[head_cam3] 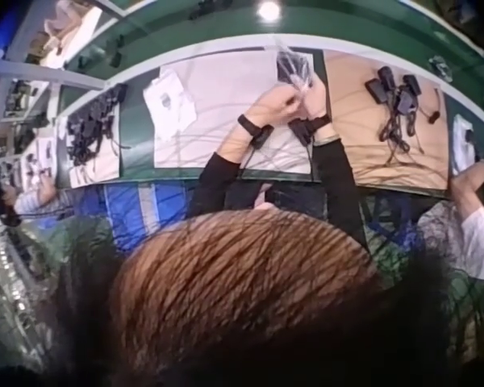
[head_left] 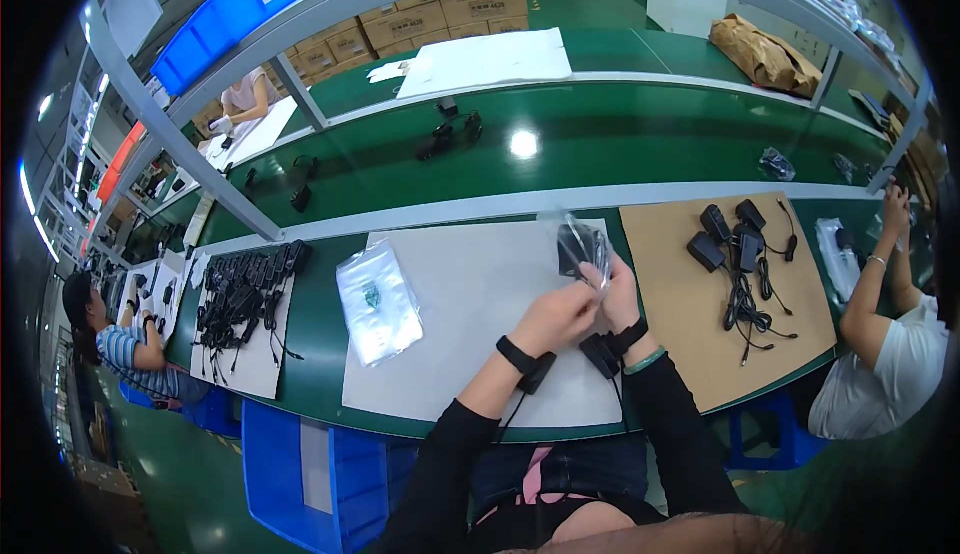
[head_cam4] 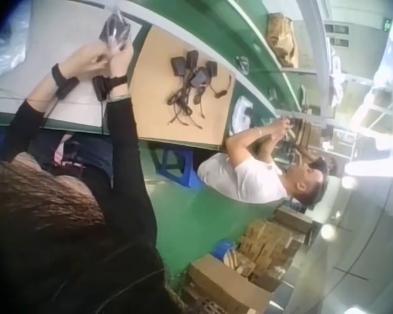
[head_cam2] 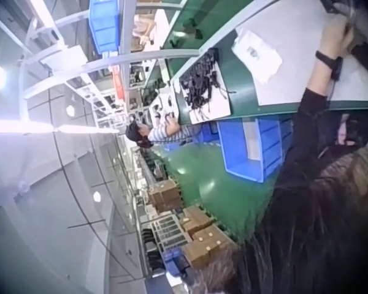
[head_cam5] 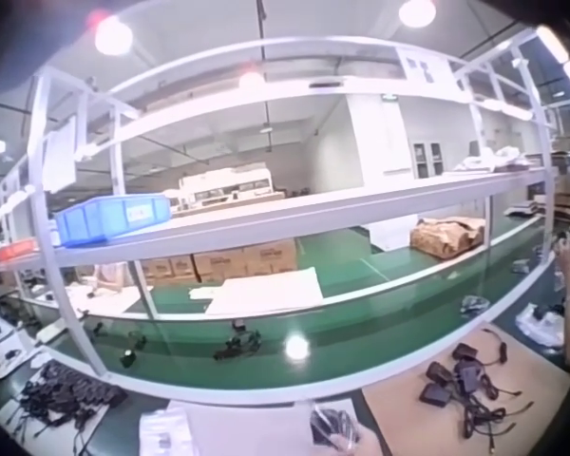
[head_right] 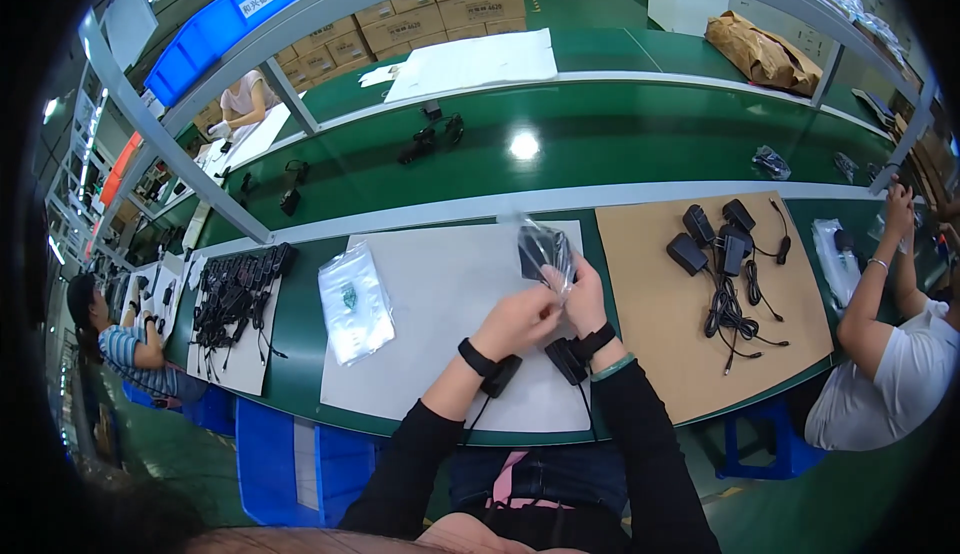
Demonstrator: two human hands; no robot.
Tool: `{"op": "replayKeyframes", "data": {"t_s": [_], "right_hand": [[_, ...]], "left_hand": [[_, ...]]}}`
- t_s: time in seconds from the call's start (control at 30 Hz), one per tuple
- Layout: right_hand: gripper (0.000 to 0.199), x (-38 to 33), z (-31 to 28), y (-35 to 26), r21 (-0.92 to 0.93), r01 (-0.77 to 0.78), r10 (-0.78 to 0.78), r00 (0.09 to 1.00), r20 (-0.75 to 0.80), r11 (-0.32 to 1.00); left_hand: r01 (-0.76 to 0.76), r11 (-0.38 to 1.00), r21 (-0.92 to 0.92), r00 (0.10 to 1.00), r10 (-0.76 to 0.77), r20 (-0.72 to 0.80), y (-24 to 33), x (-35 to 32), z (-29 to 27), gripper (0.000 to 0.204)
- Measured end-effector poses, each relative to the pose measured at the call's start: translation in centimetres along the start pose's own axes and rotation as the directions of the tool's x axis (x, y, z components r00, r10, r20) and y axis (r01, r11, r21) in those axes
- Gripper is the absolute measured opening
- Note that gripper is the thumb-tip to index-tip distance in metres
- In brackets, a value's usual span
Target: The person picks up a power adapter, wraps its cord around the body, and places it into a plastic bag. After sealing the bag, the person sets the packaged power adapter onto the conveyor belt.
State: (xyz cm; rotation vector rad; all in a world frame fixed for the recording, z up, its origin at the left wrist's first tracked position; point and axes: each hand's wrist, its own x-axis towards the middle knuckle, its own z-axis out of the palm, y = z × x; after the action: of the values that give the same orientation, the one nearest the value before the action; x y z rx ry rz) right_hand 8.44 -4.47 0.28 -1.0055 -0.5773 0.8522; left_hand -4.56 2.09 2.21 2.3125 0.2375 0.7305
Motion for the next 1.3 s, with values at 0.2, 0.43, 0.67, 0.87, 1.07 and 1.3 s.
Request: {"op": "replayKeyframes", "data": {"t_s": [0.2,0.43,0.67,0.87,1.07,1.3], "right_hand": [[0.033,-0.3,-0.6,-1.3,-0.043,-0.128,0.133,0.974,0.181,0.991],[0.031,-1.2,1.0,-0.6,-0.040,-0.080,0.085,0.988,0.126,0.996],[0.038,-0.9,0.2,-0.8,-0.269,0.030,0.012,0.988,0.152,0.963],[0.038,-1.1,1.1,-1.4,-0.458,0.279,-0.152,0.943,0.295,0.844],[0.045,-0.8,0.1,-1.0,-0.470,0.238,-0.110,0.953,0.284,0.850],[0.049,-1.0,0.9,-1.3,-0.488,0.313,-0.113,0.911,0.396,0.815]], "left_hand": [[-0.042,0.913,-0.405,0.815,-0.203,-0.543,-2.0,1.0,-5.2,0.043],[0.331,0.814,-0.477,0.928,-0.372,0.010,-4.5,0.1,-3.5,0.060],[0.293,0.923,-0.251,0.948,-0.314,-0.050,-4.2,-0.6,-5.2,0.062],[0.338,0.884,-0.324,0.939,-0.341,0.049,-4.5,-0.9,-4.9,0.059],[0.371,0.676,-0.636,0.916,-0.377,0.134,-3.7,-0.8,-5.8,0.052],[0.392,0.660,-0.641,0.907,-0.393,0.149,-4.3,-1.1,-4.6,0.052]]}}
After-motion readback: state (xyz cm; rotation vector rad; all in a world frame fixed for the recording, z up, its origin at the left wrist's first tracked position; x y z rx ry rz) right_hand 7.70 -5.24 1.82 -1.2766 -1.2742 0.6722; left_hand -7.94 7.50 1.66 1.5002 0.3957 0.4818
